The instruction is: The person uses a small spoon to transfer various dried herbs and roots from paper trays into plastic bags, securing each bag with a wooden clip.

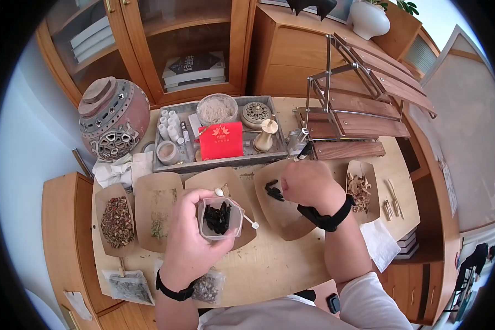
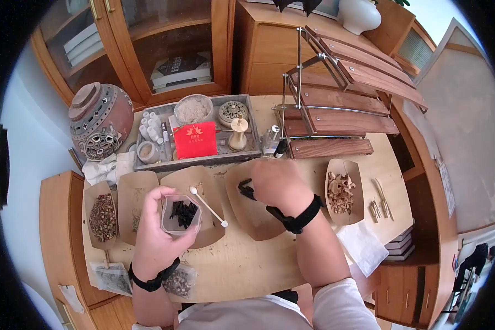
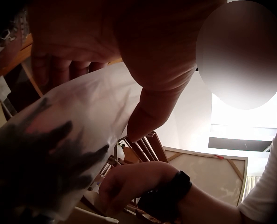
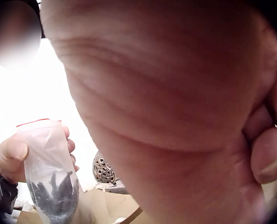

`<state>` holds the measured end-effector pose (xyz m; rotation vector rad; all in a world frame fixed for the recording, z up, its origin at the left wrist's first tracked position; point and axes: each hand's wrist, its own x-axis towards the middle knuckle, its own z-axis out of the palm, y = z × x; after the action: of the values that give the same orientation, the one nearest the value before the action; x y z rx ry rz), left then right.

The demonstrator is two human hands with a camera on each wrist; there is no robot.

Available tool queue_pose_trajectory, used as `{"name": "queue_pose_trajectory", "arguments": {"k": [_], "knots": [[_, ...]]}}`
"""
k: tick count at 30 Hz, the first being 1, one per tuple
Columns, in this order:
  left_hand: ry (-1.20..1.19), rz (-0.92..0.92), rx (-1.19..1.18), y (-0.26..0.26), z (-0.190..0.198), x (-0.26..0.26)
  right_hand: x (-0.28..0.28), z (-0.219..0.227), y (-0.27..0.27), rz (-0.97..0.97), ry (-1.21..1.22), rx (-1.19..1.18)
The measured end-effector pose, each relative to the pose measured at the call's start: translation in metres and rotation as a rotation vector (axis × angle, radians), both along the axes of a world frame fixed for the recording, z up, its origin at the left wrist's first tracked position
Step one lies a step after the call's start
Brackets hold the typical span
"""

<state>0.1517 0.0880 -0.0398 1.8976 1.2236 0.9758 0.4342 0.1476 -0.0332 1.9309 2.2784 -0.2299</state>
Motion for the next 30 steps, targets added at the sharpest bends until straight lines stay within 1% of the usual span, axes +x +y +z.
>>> {"name": "queue_pose_trajectory", "arguments": {"k": [6, 8, 10, 13, 17, 19, 23, 25, 26, 28, 29, 30], "knots": [[-0.031, -0.001, -0.004, 0.000, 0.001, -0.001, -0.004, -0.009, 0.002, 0.022, -0.003, 0.002], [-0.015, 0.000, -0.005, -0.001, 0.001, -0.001, -0.007, -0.008, 0.002, 0.016, -0.010, 0.012], [-0.003, 0.000, -0.003, -0.001, 0.001, -0.001, -0.009, -0.004, 0.003, 0.007, -0.048, -0.047], [0.006, 0.000, 0.001, -0.001, 0.000, -0.001, -0.007, -0.013, 0.005, 0.030, -0.051, -0.030], [0.007, -0.001, -0.005, -0.001, 0.000, -0.002, -0.007, -0.005, 0.005, 0.034, -0.051, -0.034], [0.010, -0.001, 0.001, -0.001, 0.000, -0.002, -0.002, 0.000, 0.004, 0.028, 0.048, -0.035], [0.013, 0.005, 0.007, -0.001, 0.001, -0.001, -0.004, 0.030, -0.002, -0.007, 0.087, -0.046], [0.024, 0.009, 0.024, -0.002, 0.002, 0.000, -0.001, 0.038, -0.005, 0.000, 0.190, 0.031], [0.034, 0.012, 0.035, -0.002, 0.003, 0.000, -0.001, 0.042, -0.007, 0.004, 0.192, 0.036], [0.019, -0.001, 0.037, -0.001, 0.005, 0.001, -0.003, 0.052, -0.012, 0.082, 0.297, 0.138], [0.002, -0.020, 0.032, -0.001, 0.007, 0.001, -0.005, 0.056, -0.014, 0.088, 0.299, 0.143], [0.004, -0.015, 0.036, -0.001, 0.006, 0.000, -0.007, 0.059, -0.017, 0.128, 0.362, 0.188]]}}
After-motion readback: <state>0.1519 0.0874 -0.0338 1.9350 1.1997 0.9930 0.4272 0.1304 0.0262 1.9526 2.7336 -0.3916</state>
